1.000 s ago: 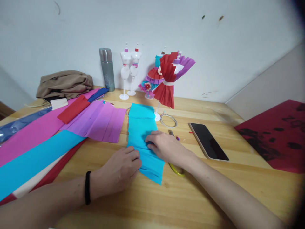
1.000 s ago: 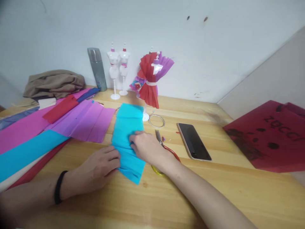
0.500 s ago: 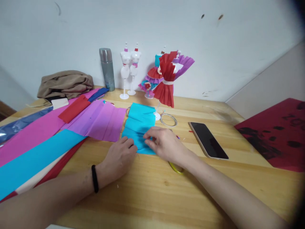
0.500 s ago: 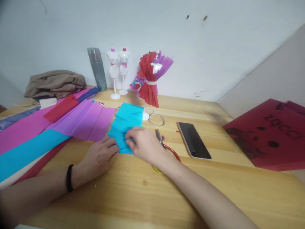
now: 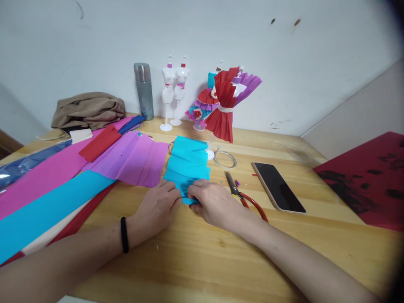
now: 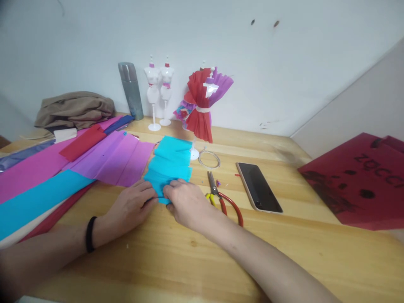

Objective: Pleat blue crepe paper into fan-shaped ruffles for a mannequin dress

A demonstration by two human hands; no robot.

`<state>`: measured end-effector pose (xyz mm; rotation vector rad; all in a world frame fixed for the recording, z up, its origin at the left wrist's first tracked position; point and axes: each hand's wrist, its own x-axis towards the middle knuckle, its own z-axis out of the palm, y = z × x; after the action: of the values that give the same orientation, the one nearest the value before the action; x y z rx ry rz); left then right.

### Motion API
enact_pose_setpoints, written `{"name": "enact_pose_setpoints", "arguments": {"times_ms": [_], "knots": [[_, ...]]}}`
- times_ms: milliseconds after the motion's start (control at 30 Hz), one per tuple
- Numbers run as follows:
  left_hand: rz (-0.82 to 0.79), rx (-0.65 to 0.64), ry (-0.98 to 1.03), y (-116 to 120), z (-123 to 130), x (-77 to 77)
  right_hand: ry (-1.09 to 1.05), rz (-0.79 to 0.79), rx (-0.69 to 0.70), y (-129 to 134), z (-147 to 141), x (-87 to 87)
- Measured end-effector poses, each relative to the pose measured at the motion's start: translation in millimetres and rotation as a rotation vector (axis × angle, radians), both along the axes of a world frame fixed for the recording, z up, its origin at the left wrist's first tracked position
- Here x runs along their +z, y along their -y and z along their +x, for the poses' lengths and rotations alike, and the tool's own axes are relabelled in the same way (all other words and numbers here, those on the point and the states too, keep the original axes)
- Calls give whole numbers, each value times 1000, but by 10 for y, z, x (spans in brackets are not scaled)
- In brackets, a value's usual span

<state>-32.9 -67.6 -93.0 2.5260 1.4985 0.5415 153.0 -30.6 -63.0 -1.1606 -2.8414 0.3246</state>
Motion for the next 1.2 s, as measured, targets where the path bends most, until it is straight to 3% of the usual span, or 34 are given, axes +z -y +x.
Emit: {"name": "enact_pose_setpoints", "arguments": {"times_ms": [367,567,900,1200], "knots": [[-78,0,-80,61,-1,96,34,-36,-43,81,-9,139],[-81,-63,-187,116,-13,131,199,-47,40,173,-38,195],[-105,-104,-220,122,-25,145,68,-10,93,232,-84,72],[-127,-72,-214,122,12,172,210,-76,-67,265,-172,127]]}}
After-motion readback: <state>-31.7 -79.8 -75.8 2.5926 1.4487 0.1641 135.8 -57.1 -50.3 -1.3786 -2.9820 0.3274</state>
